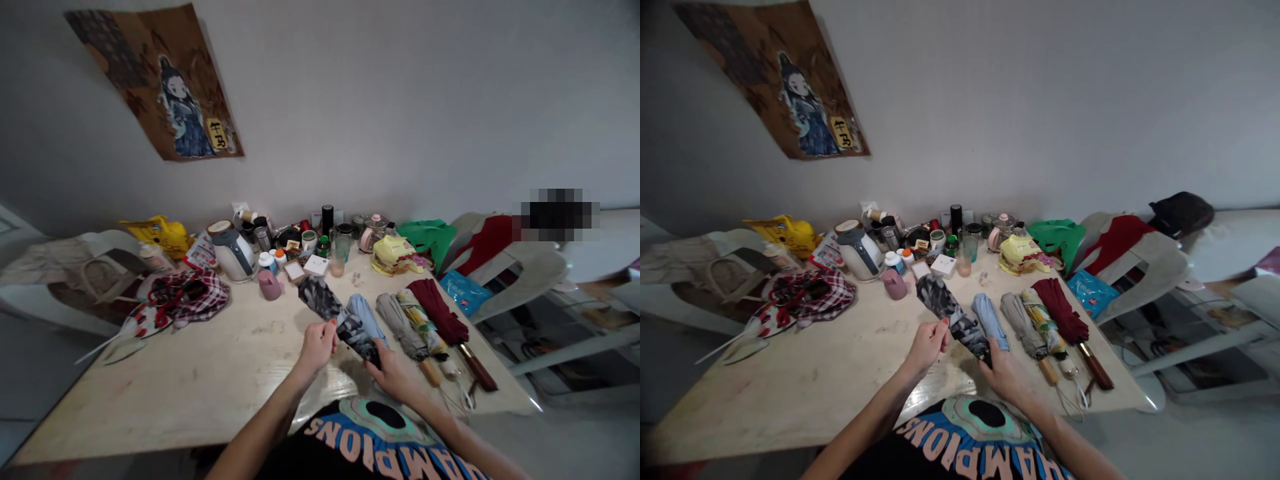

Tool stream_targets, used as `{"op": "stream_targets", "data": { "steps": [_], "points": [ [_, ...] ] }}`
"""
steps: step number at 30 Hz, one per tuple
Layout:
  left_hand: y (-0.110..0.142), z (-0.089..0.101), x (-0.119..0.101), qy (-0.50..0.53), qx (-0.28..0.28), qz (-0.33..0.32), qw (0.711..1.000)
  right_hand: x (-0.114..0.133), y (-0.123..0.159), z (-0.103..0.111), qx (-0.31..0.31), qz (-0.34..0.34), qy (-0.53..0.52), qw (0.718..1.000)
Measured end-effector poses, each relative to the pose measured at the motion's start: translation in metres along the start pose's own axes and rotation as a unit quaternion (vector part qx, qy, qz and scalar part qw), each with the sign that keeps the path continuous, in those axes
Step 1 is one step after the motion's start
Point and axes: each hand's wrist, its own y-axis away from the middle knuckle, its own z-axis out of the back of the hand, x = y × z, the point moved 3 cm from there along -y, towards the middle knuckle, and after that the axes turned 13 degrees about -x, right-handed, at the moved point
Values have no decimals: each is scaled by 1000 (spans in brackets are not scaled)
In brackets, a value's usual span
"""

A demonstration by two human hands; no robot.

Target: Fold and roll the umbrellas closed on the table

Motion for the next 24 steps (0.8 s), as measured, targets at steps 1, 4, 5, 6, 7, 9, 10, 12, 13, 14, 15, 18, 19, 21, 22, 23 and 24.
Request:
{"op": "stream_targets", "data": {
  "steps": [1, 4, 5, 6, 7, 9, 10, 12, 13, 14, 15, 18, 19, 21, 22, 23, 24],
  "points": [
    [4, 1, -10, 33, 12, 15, 999, 2, 0, -2, 3, 16, 38, 999],
    [20, 5, -54, 202, 113, 20, 973, 12, 3, -4, 17, 56, 42, 997],
    [26, 9, -70, 250, 152, -6, 956, 15, 4, -3, 20, 58, 1, 998],
    [32, 15, -84, 281, 183, -29, 942, 17, 4, 0, 25, 54, -58, 997],
    [40, 22, -94, 303, 208, -50, 929, 18, 4, 3, 36, 44, -130, 990],
    [56, 40, -102, 329, 262, -71, 905, 18, 1, 8, 85, 7, -287, 954],
    [64, 49, -101, 340, 293, -71, 891, 16, 0, 9, 118, -15, -355, 927],
    [77, 67, -91, 346, 371, -69, 859, 12, -2, 8, 175, -48, -448, 875],
    [82, 74, -83, 334, 422, -70, 840, 11, -2, 8, 191, -59, -483, 853],
    [85, 80, -73, 311, 476, -77, 819, 11, -2, 7, 202, -67, -515, 830],
    [86, 85, -61, 281, 527, -79, 798, 13, -1, 7, 215, -75, -545, 807],
    [67, 89, -15, 269, 452, -16, 850, 29, 1, 10, 238, -79, -557, 791],
    [57, 90, 5, 242, 353, 10, 904, 36, 0, 14, 224, -73, -522, 820],
    [44, 97, 45, 118, 148, 70, 979, 52, -2, 26, 183, -61, -434, 880],
    [43, 102, 62, 53, 65, 89, 993, 60, -2, 32, 178, -57, -408, 894],
    [46, 108, 76, 18, 16, 93, 995, 70, -1, 37, 209, -50, -403, 890],
    [51, 115, 87, -2, -21, 104, 994, 79, 2, 40, 249, -45, -413, 875]
  ]
}}
